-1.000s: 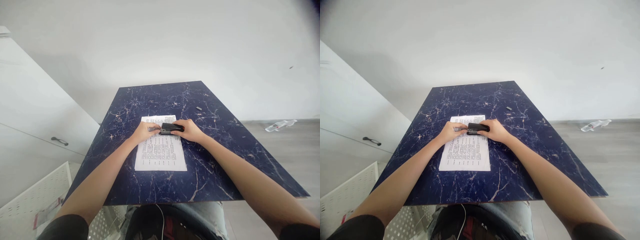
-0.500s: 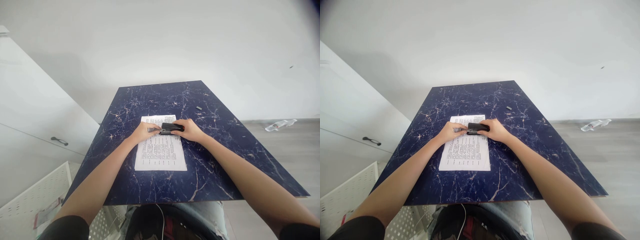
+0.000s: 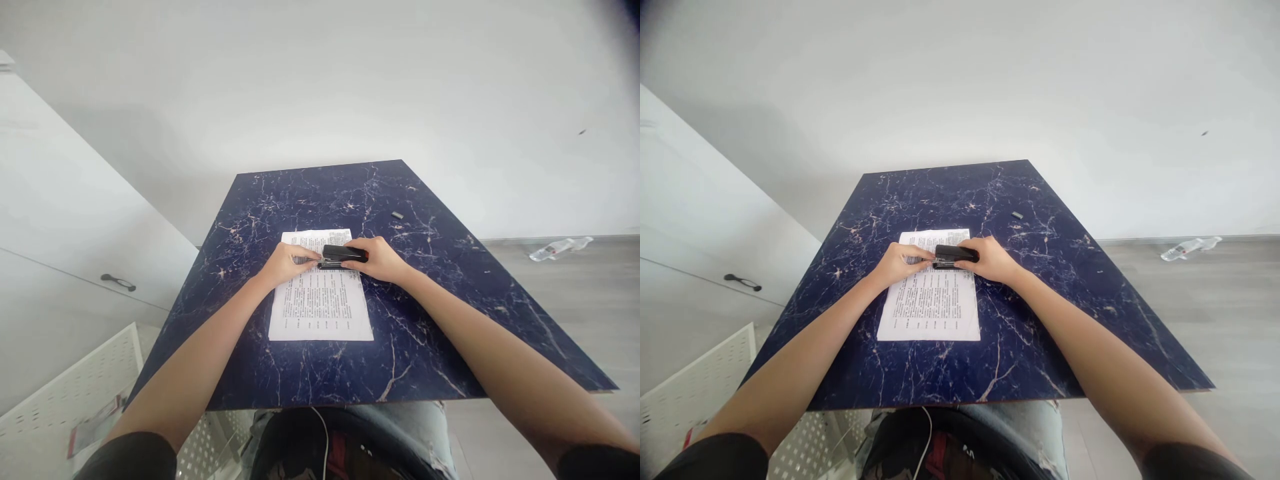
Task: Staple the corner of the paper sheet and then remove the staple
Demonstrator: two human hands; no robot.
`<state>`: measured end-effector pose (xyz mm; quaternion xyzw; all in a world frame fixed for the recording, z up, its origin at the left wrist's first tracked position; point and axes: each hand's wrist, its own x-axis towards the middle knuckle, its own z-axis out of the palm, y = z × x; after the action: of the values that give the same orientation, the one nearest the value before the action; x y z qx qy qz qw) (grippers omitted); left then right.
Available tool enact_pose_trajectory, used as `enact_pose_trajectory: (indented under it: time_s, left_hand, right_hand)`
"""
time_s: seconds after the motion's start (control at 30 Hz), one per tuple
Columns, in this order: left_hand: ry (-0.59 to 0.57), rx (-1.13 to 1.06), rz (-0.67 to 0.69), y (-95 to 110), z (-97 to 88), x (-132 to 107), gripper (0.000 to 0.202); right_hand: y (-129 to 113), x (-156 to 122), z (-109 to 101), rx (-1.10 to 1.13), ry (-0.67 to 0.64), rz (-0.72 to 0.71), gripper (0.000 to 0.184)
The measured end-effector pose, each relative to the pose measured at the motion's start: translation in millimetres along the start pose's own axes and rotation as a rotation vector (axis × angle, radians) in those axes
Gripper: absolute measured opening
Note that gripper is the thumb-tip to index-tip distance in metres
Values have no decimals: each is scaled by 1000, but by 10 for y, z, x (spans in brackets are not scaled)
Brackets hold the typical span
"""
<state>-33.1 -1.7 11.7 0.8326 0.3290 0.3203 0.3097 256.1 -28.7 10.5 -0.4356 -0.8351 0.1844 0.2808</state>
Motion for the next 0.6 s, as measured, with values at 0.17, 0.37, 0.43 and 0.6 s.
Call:
enact_pose_trajectory:
  time_s: [0.17,0.37,0.43,0.6]
  left_hand:
    - [-116,29,38,-84,-98,-10,25]
    - [-304,-120,-37,-188,-268,-38,48]
    - [-292,-138,-66,-192,-270,-43,46]
    - [-247,-138,-51,-134,-230,-34,42]
  right_hand:
    - [-4,2,-11,4,-6,-1,28]
    - [-36,-6,-29,114,-42,-4,29]
    - [-60,-11,-28,143,-60,-3,30]
    - [-82,-15,-20,149,-46,7,30]
